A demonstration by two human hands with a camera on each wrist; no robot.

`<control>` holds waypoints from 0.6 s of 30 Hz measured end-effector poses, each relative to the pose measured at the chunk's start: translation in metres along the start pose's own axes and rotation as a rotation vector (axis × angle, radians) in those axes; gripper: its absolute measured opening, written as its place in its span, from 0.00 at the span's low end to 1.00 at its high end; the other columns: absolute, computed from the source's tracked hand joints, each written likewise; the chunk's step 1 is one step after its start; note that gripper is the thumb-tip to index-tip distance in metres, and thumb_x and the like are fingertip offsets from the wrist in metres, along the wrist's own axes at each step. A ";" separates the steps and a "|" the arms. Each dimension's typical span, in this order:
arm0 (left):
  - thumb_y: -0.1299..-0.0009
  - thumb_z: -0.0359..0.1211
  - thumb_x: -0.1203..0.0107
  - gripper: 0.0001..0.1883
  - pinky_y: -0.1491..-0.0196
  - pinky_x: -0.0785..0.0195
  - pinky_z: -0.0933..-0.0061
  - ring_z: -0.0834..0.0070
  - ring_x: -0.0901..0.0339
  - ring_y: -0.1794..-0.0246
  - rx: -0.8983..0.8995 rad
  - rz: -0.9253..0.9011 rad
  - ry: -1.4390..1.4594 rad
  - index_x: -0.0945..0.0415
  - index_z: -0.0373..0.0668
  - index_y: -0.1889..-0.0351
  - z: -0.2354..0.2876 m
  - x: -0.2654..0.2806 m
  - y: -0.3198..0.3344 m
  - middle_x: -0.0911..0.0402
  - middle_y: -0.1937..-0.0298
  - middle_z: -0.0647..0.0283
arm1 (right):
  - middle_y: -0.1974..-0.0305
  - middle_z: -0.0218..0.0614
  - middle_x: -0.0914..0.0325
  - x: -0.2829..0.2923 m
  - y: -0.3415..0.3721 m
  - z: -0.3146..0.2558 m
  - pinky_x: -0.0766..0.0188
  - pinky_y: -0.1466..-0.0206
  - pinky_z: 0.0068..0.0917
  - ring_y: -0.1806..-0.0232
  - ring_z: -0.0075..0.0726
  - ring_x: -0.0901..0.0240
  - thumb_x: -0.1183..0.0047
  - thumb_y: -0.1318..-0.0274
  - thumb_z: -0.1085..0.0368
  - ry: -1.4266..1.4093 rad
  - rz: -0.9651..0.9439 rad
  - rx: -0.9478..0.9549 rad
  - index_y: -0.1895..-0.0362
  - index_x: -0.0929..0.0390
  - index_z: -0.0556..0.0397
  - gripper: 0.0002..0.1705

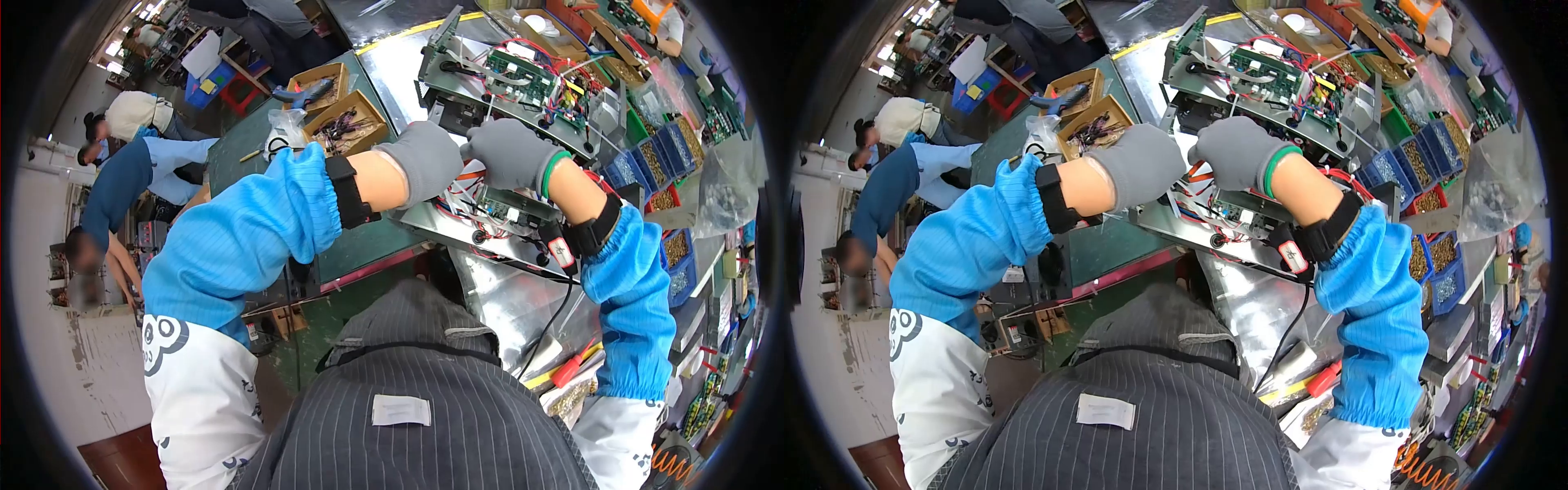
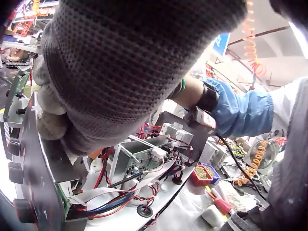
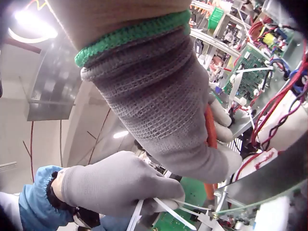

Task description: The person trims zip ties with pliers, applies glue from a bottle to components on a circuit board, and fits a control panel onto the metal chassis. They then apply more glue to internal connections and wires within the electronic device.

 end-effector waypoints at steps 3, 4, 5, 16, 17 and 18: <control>0.39 0.31 0.38 0.08 0.65 0.21 0.60 0.61 0.13 0.65 0.050 -0.054 0.050 0.12 0.44 0.63 -0.003 0.000 0.001 0.12 0.65 0.58 | 0.66 0.41 0.17 0.010 0.006 -0.009 0.23 0.62 0.44 0.63 0.51 0.18 0.40 0.61 0.68 0.041 0.106 0.069 0.53 0.12 0.39 0.24; 0.39 0.31 0.38 0.08 0.65 0.21 0.60 0.61 0.13 0.65 0.057 -0.050 0.053 0.12 0.44 0.63 -0.004 -0.001 0.002 0.12 0.65 0.58 | 0.67 0.40 0.17 0.012 0.007 -0.012 0.23 0.61 0.43 0.63 0.50 0.18 0.41 0.61 0.68 0.059 0.102 0.062 0.54 0.12 0.39 0.24; 0.39 0.31 0.38 0.09 0.65 0.21 0.59 0.61 0.13 0.65 0.049 -0.019 0.057 0.12 0.43 0.63 -0.004 -0.001 0.003 0.12 0.66 0.57 | 0.68 0.40 0.17 0.014 0.009 -0.014 0.23 0.62 0.44 0.63 0.50 0.18 0.42 0.62 0.67 0.077 0.116 0.069 0.56 0.11 0.40 0.22; 0.29 0.42 0.49 0.15 0.57 0.26 0.50 0.49 0.18 0.62 0.352 0.576 0.748 0.21 0.40 0.62 -0.154 -0.047 0.058 0.17 0.68 0.50 | 0.62 0.36 0.23 0.039 0.054 0.016 0.25 0.62 0.45 0.59 0.48 0.20 0.36 0.55 0.65 0.027 0.320 -0.185 0.52 0.18 0.40 0.22; 0.28 0.43 0.49 0.16 0.55 0.26 0.50 0.49 0.18 0.60 0.272 0.454 0.549 0.20 0.40 0.60 -0.154 -0.080 0.045 0.16 0.65 0.50 | 0.62 0.36 0.24 0.041 0.062 0.020 0.25 0.61 0.45 0.59 0.49 0.21 0.35 0.57 0.65 0.037 0.338 -0.230 0.50 0.19 0.40 0.24; 0.28 0.43 0.50 0.17 0.52 0.25 0.50 0.48 0.18 0.58 0.195 0.334 0.353 0.19 0.40 0.57 -0.151 -0.123 0.026 0.15 0.61 0.50 | 0.62 0.36 0.24 0.044 0.067 0.020 0.25 0.61 0.45 0.59 0.49 0.21 0.35 0.57 0.65 0.044 0.342 -0.229 0.50 0.19 0.40 0.24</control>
Point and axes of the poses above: each hand's wrist, its own y-axis away from the middle knuckle, its own x-axis out of the back of the hand, z = x × y, the point moved 8 cm from there along -y, towards the middle knuckle
